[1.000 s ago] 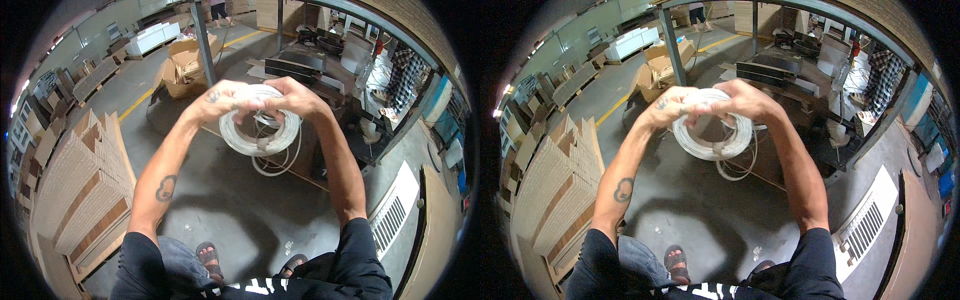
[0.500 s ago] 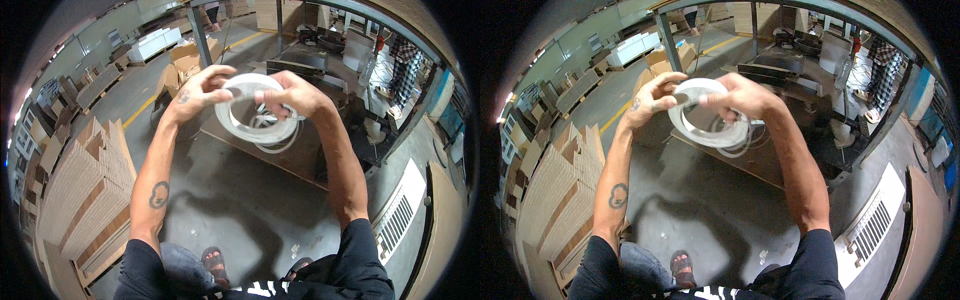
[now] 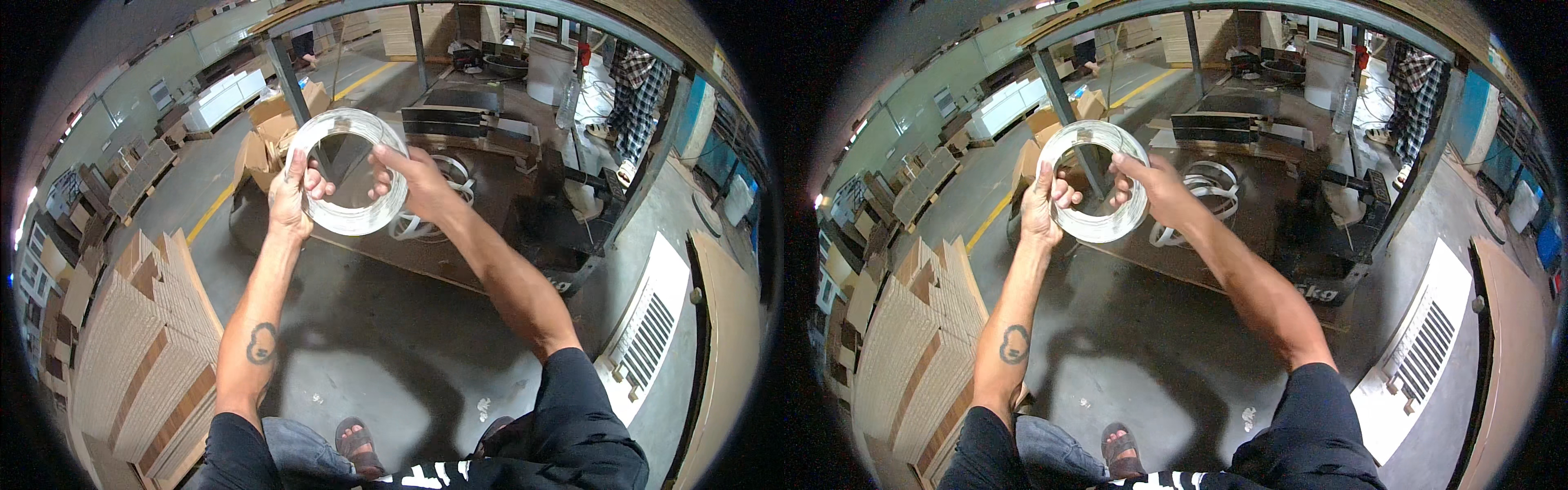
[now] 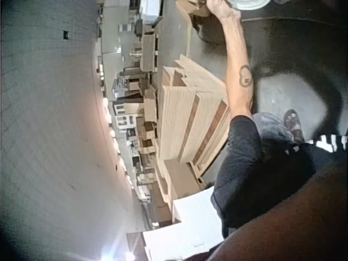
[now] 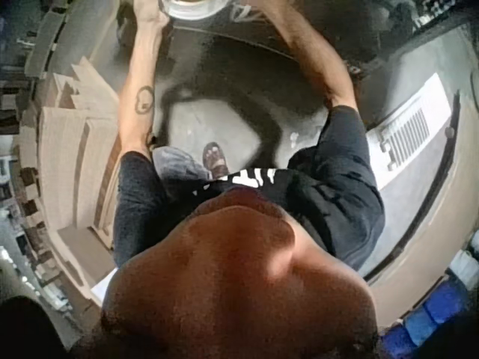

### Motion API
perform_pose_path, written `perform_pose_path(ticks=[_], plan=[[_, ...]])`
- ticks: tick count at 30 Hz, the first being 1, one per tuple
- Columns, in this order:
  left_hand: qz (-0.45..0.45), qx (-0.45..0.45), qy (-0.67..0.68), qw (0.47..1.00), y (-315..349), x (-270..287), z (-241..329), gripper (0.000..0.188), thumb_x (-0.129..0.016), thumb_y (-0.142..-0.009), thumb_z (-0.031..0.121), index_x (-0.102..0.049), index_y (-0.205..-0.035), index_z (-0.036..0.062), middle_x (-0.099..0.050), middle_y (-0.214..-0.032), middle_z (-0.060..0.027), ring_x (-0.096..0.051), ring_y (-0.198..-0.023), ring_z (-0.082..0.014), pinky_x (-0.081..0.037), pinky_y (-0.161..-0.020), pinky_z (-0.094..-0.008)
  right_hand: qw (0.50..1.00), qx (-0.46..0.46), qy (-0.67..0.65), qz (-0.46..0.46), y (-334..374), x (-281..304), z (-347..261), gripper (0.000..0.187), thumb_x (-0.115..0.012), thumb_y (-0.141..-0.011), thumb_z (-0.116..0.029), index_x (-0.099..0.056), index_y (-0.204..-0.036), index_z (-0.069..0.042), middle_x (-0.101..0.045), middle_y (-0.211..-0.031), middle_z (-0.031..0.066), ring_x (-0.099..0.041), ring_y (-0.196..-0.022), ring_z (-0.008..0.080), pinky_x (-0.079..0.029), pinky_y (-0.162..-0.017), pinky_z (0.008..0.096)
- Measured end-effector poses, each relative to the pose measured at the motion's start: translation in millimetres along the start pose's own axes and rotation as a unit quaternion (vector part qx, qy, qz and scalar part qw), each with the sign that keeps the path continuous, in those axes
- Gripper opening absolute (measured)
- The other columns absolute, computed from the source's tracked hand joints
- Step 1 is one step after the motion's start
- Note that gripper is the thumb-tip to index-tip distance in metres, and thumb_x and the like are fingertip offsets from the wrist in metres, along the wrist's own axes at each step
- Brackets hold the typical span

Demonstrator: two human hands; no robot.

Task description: The person coils a white cable into a neat loop and places it on a workbench. Then the person clears the workbench by moving several small wooden pieces and debris to the side.

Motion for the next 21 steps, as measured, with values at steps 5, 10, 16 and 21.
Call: perform_pose_path(ticks=[5, 10, 16, 21], plan=[[-0.010, 0.072, -0.194, 0.978, 11, 28, -28, 0.074, -0.069, -0.086, 0.060, -0.055, -0.123, -0.0034, -0.069, -0.101, -0.0140, -0.068, -0.094, -0.0248, -0.055, -0.089, -0.0402, 0.991, -0.064, 0.118, -0.023, -6, 12, -3, 0.030, -0.065, -0.098, -0.031, -0.062, -0.092, -0.002, -0.052, -0.064, -0.0011, -0.053, -0.055, 0.0110, -0.050, -0.056, 0.0315], [-0.233, 0.108, -0.455, 0.852, 30, -42, -4, 0.084, -0.085, -0.075, 0.044, -0.052, -0.138, 0.0002, -0.063, -0.123, -0.0148, -0.059, -0.115, -0.0244, -0.048, -0.099, -0.0379, 0.846, -0.162, 0.461, -0.211, 25, -19, 23, 0.034, -0.066, -0.095, -0.034, -0.069, -0.088, 0.000, -0.058, -0.057, 0.0004, -0.056, -0.047, 0.0122, -0.046, -0.047, 0.0279], [-0.215, 0.260, -0.365, 0.868, 61, -30, -75, 0.037, -0.080, -0.084, 0.036, -0.068, -0.095, 0.0026, -0.060, -0.069, -0.0013, -0.057, -0.058, -0.0097, -0.046, -0.050, -0.0247, 0.906, -0.237, 0.288, -0.200, 39, 5, 79, 0.028, -0.068, -0.090, -0.027, -0.067, -0.085, 0.000, -0.061, -0.064, 0.0023, -0.060, -0.054, 0.0133, -0.053, -0.061, 0.0330], [-0.111, 0.206, -0.174, 0.957, 26, 24, -44, 0.047, -0.072, -0.090, 0.045, -0.062, -0.092, -0.0013, -0.052, -0.061, -0.0003, -0.050, -0.045, -0.0112, -0.051, -0.050, -0.0304, 0.980, -0.151, 0.018, -0.131, 42, 15, 76, 0.027, -0.060, -0.099, -0.026, -0.062, -0.094, 0.000, -0.059, -0.070, 0.0024, -0.062, -0.069, 0.0143, -0.054, -0.078, 0.0351]])
Point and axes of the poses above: each hand's wrist, its own y-axis away from the middle knuckle, its own x-axis out of the back of the hand, z = x × y, the point moved 10 cm from there along -y, towards the middle knuckle
